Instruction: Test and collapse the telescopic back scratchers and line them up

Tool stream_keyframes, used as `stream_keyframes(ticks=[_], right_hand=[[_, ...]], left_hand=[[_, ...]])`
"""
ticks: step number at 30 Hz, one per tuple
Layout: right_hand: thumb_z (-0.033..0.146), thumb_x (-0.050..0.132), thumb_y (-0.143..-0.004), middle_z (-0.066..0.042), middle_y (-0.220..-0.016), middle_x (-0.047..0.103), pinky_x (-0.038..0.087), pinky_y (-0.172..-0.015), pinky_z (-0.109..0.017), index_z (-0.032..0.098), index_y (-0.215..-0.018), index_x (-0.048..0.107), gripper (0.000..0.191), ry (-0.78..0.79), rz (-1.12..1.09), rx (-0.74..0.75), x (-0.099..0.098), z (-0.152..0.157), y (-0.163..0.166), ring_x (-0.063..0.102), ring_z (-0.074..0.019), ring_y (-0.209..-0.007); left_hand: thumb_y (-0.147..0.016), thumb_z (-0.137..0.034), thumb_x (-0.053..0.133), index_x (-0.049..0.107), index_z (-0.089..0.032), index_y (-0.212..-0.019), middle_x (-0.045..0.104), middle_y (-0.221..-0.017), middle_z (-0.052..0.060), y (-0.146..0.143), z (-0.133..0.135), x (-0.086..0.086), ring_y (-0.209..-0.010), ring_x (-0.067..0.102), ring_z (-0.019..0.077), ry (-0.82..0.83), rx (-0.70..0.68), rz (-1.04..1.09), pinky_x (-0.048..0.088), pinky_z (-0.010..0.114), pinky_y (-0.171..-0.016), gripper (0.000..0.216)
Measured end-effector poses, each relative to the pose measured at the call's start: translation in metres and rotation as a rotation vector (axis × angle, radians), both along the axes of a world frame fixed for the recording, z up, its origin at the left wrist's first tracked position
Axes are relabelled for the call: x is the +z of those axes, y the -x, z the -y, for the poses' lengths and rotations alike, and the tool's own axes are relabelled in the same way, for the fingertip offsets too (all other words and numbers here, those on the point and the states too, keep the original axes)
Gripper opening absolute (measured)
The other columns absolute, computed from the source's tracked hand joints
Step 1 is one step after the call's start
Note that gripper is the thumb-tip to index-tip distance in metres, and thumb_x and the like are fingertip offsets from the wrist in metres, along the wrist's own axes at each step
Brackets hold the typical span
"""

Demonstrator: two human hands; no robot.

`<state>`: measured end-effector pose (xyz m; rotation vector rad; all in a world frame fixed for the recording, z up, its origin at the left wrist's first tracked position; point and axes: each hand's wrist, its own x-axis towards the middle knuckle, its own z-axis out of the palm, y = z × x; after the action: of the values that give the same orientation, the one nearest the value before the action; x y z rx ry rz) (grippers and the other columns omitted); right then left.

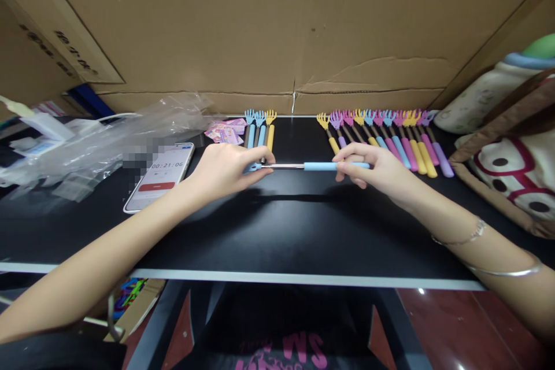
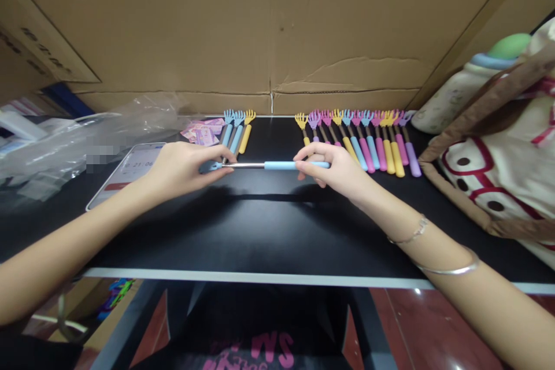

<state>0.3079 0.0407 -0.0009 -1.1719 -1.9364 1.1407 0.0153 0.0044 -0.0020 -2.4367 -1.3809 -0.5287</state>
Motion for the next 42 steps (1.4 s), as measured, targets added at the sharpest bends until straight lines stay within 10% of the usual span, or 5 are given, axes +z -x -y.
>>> stream_keyframes(ticks=[27,42], right_hand=[[0.054,0.058,-0.086,0.010,-0.048,0.048,0.029,-0.033,-0.021,0.019,-0.094,0.050,0.037,0.204,-0.114,0.199,-0.0028,0.0076,-0.0001,0.042,-0.0064,-0.030],[0.043,0.063,-0.085,0.004,-0.062,0.057,0.032,-0.037,-0.020,0.019,-0.092,0.054,0.027,-0.151,0.009,0.153,-0.0056,0.0072,0.0010,0.043,-0.0053,-0.040]], left_hand=[[-0.096,-0.040,0.048,0.071,-0.028,-0.082,0.066,-0.060,-0.001,0.0022,0.0054,0.0057,-0.056,0.058,0.0134,-0.242,-0.129,-0.081,0.025,0.026,-0.052,0.029],[-0.094,-0.040,0.051,0.069,-0.026,-0.088,0.075,-0.081,-0.002,0.0024,0.0036,0.0034,-0.068,0.067,0.0139,-0.160,-0.110,-0.037,0.029,0.024,-0.052,0.024]])
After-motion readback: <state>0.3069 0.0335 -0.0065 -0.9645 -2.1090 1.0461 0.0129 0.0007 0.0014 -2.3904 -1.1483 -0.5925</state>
